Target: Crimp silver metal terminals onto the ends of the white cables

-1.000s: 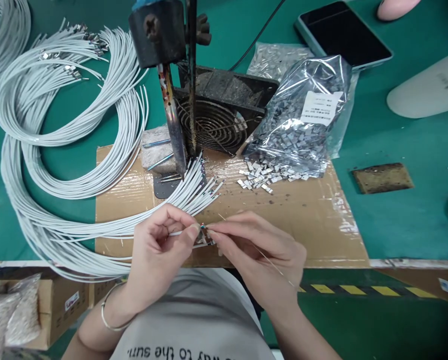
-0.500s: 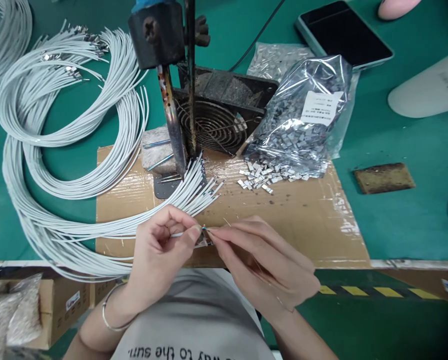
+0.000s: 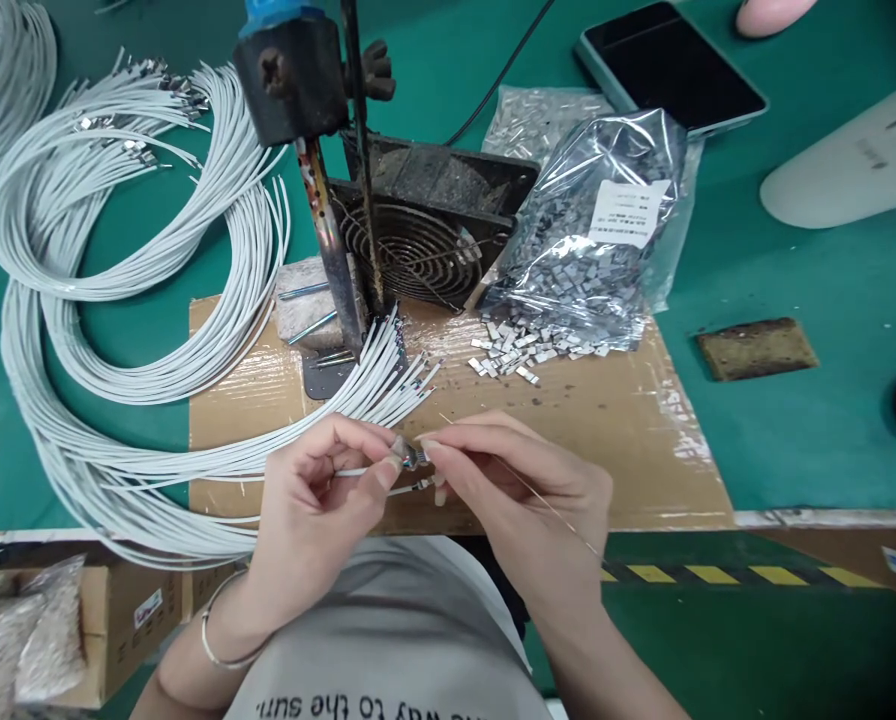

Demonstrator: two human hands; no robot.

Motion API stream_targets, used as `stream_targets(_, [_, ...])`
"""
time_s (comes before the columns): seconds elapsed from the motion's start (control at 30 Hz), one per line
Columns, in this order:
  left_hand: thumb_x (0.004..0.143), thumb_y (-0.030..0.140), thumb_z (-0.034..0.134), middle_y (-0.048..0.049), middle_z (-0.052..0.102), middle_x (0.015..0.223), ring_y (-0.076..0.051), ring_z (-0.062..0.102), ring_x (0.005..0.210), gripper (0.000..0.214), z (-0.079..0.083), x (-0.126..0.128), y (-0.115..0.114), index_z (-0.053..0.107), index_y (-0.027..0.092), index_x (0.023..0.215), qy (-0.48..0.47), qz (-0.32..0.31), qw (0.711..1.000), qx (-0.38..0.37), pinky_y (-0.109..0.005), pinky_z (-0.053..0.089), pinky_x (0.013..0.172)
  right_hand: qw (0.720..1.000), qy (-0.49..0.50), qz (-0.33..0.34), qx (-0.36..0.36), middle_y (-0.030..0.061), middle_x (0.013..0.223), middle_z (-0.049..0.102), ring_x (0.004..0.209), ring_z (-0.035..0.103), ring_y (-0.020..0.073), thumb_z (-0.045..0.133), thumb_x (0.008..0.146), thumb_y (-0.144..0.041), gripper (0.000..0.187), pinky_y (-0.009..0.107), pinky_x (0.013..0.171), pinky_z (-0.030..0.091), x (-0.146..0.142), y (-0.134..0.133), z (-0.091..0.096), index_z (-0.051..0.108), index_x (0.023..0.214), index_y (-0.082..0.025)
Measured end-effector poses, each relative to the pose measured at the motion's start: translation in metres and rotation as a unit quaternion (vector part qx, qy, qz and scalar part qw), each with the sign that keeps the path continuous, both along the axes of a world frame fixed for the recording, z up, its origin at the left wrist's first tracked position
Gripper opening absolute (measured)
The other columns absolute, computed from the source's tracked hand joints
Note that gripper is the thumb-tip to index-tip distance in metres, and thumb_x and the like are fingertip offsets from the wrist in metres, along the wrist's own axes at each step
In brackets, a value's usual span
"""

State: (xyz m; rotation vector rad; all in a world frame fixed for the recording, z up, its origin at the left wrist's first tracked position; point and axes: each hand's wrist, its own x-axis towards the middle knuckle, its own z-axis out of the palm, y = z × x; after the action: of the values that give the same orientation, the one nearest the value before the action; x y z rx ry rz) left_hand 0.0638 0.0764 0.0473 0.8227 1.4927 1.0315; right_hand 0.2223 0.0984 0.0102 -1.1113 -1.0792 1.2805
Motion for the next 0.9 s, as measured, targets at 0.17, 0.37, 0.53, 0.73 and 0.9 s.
stream_targets(0.17, [0.088,0.008,0.078,-0.0022,0.082,0.089,-0.013,0.075,0.080,0.016,0.0000,-0.0013,-0.0003,0.075,0.021,0.079,0.011,-0.014,1.000,0.003,-0.019,0.059,0.073,1.000,0.014,0.023,-0.006,-0.0013,0.076,0.078,0.052,0.060,0.0073,0.078,0.087,-0.006,0.025,0.018,0.045,0.047,-0.0015,0.0013,0.0001,0.089,0.086,-0.030])
stream_targets(0.37, [0.089,0.007,0.077,0.0009,0.081,0.088,-0.009,0.074,0.079,0.018,-0.0036,-0.0015,0.0014,0.075,0.022,0.080,0.007,-0.022,1.000,0.019,-0.014,0.058,0.073,0.999,0.018,0.029,-0.007,-0.0013,0.076,0.077,0.054,0.062,0.0081,0.079,0.087,-0.007,0.027,0.018,0.045,0.046,-0.0017,0.0008,-0.0001,0.090,0.088,-0.031])
stream_targets(0.53, [0.088,0.005,0.076,0.0022,0.080,0.086,-0.007,0.073,0.077,0.019,-0.0048,0.0006,0.0018,0.076,0.021,0.080,0.003,-0.020,0.999,0.034,-0.011,0.057,0.071,1.000,-0.003,0.020,0.017,-0.0029,0.080,0.079,0.054,0.061,0.0070,0.079,0.087,-0.006,0.031,0.018,0.048,0.049,-0.0025,-0.0010,-0.0018,0.090,0.092,-0.035])
stream_targets(0.73, [0.086,0.002,0.076,0.0026,0.081,0.085,-0.006,0.075,0.078,0.021,-0.0042,0.0019,0.0017,0.076,0.021,0.079,0.007,-0.009,0.999,0.046,-0.009,0.058,0.074,0.999,-0.011,0.018,0.027,-0.0026,0.081,0.080,0.055,0.063,0.0077,0.080,0.088,-0.005,0.031,0.019,0.048,0.050,-0.0016,-0.0015,-0.0036,0.090,0.094,-0.034])
stream_targets(0.9, [0.086,0.001,0.076,0.0031,0.082,0.088,-0.005,0.075,0.079,0.021,-0.0054,0.0027,0.0021,0.077,0.021,0.079,0.010,-0.008,0.999,0.047,-0.007,0.058,0.074,0.999,-0.020,0.017,0.033,-0.0032,0.082,0.079,0.055,0.063,0.0066,0.080,0.088,-0.005,0.028,0.018,0.049,0.050,-0.0016,-0.0016,-0.0047,0.089,0.094,-0.030])
